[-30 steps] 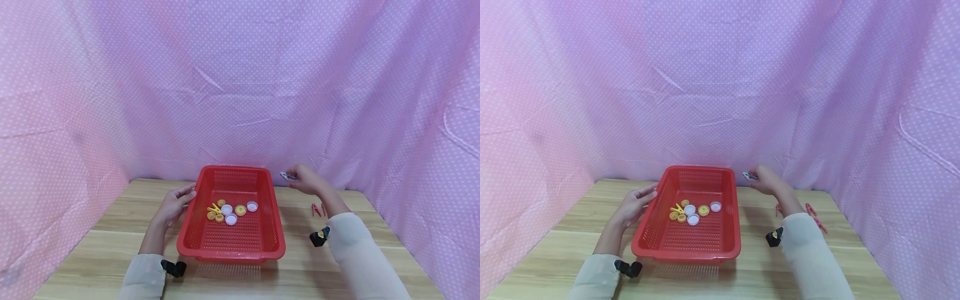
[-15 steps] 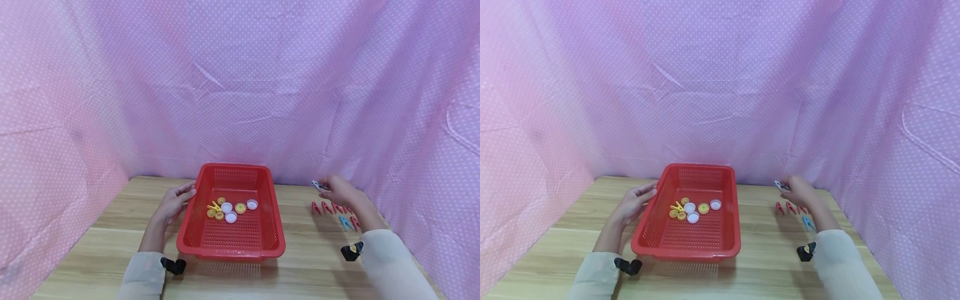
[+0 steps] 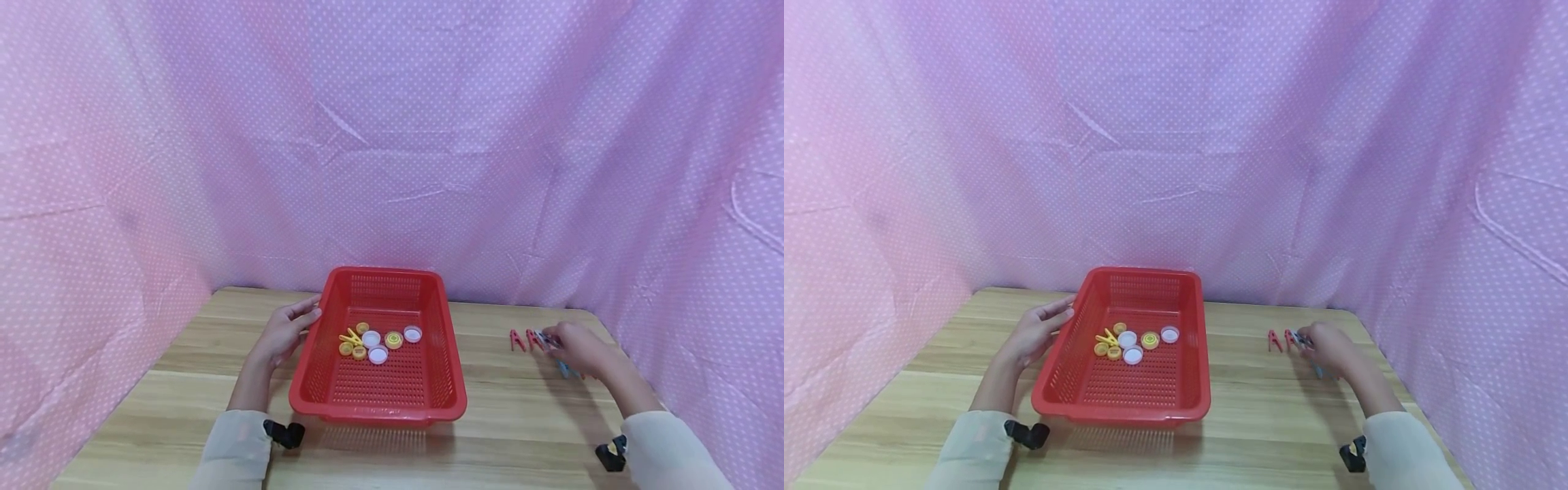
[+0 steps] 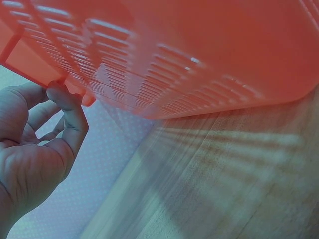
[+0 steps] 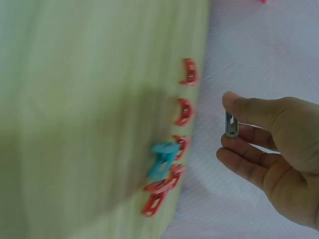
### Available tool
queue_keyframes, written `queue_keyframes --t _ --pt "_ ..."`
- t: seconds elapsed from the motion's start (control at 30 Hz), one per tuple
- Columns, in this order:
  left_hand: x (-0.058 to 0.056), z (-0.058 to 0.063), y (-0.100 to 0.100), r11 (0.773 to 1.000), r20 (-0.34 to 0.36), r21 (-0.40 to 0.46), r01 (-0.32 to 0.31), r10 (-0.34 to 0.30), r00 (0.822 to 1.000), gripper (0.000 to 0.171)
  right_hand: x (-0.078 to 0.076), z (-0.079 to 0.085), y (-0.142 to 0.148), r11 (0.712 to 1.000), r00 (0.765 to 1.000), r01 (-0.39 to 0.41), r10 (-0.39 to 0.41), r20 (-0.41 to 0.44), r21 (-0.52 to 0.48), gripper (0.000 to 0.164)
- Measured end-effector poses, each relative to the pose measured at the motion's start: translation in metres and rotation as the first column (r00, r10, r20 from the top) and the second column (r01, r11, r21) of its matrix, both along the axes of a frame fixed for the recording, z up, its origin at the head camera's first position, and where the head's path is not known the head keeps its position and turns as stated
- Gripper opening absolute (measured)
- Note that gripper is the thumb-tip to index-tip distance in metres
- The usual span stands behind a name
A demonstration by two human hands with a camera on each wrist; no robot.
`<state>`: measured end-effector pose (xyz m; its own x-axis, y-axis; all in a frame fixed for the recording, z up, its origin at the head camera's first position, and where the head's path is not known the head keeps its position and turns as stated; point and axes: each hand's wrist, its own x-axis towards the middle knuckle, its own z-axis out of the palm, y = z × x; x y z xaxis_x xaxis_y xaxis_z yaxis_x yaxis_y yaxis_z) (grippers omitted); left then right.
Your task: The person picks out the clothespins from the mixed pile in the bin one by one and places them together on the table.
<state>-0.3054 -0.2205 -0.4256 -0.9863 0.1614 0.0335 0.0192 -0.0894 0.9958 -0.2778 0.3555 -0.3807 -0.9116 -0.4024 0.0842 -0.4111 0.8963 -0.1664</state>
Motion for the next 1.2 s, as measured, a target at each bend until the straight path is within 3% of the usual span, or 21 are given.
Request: queue_keyframes --t 0.33,0.5,0.7,0.97,1.2 --pt "-0.002 0.000 0.000 1.000 -0.008 0.021 0.006 -0.006 1.000 0.055 0.013 -0.026 0.008 0.994 0.996 -0.089 0.087 -0.033 -0.065 0.038" --pt "-0.001 0.002 0.000 1.000 -0.009 0.012 0.009 -0.009 1.000 0.054 0.018 -0.031 0.008 0.997 0.998 -0.056 0.054 -0.043 -0.051 0.029" --pt "0.000 0.001 0.001 1.000 -0.005 0.009 0.008 -0.008 1.000 0.054 0.019 -0.034 0.008 0.999 1.000 -0.010 0.009 -0.025 -0.045 0.029" --pt "-0.001 0.000 0.000 1.000 -0.004 0.004 0.006 -0.006 1.000 0.054 0.014 -0.038 0.005 0.997 0.999 -0.025 0.024 -0.026 -0.068 0.016" --pt "-0.001 0.001 0.001 1.000 -0.003 0.009 0.001 -0.001 1.000 0.054 0.011 -0.041 0.001 0.996 1.000 -0.022 0.021 -0.013 -0.088 0.020"
